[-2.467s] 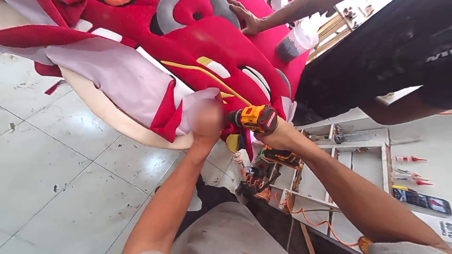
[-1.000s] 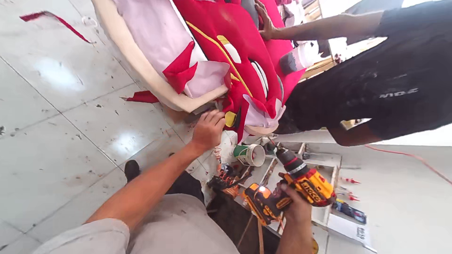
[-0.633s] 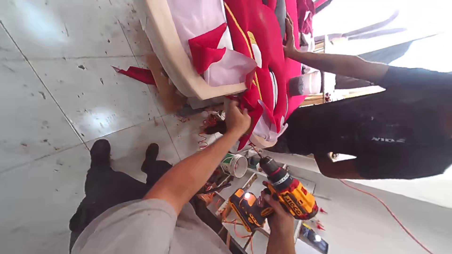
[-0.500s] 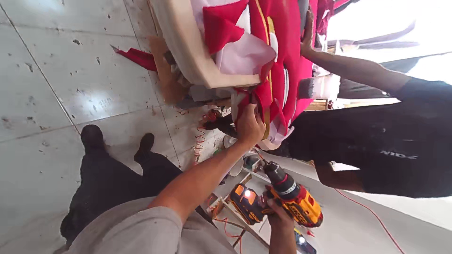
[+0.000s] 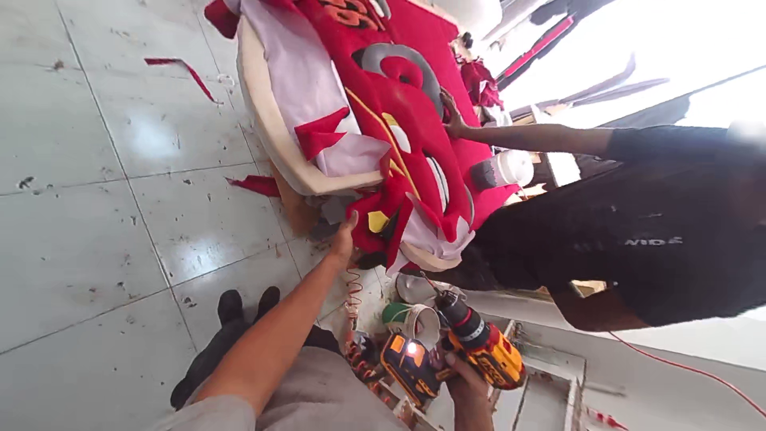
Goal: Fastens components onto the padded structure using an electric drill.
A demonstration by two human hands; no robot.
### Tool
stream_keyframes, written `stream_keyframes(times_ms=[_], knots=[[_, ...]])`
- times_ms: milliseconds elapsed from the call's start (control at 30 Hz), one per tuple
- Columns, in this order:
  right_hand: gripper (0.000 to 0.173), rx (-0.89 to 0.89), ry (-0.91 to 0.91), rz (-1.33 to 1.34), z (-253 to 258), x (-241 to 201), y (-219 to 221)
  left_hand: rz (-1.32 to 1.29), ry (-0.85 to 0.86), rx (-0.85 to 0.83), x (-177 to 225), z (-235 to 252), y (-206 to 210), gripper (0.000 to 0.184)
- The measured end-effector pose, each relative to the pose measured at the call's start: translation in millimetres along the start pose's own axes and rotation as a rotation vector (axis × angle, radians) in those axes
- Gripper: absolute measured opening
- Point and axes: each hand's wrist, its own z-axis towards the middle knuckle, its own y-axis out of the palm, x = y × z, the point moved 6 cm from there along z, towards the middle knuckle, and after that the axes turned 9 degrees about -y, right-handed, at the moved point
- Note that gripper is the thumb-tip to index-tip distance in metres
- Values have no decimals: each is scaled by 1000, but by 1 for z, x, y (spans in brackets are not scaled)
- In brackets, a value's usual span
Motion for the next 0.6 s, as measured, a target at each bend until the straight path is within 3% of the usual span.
stream_keyframes(times_ms=[167,333,433,600], knots=[[31,64,-78,10,-27,-10,1,640,58,153,36,-8,73,39],[34,160,-63,32,-51,-9,2,904,62,78,45,0,129,39],[37,154,-32,92,-54,-4,-4,848,135,63,43,0,114,41],[36,129,-9,174,-21,8,-27,743,249,85,71,0,44,46]])
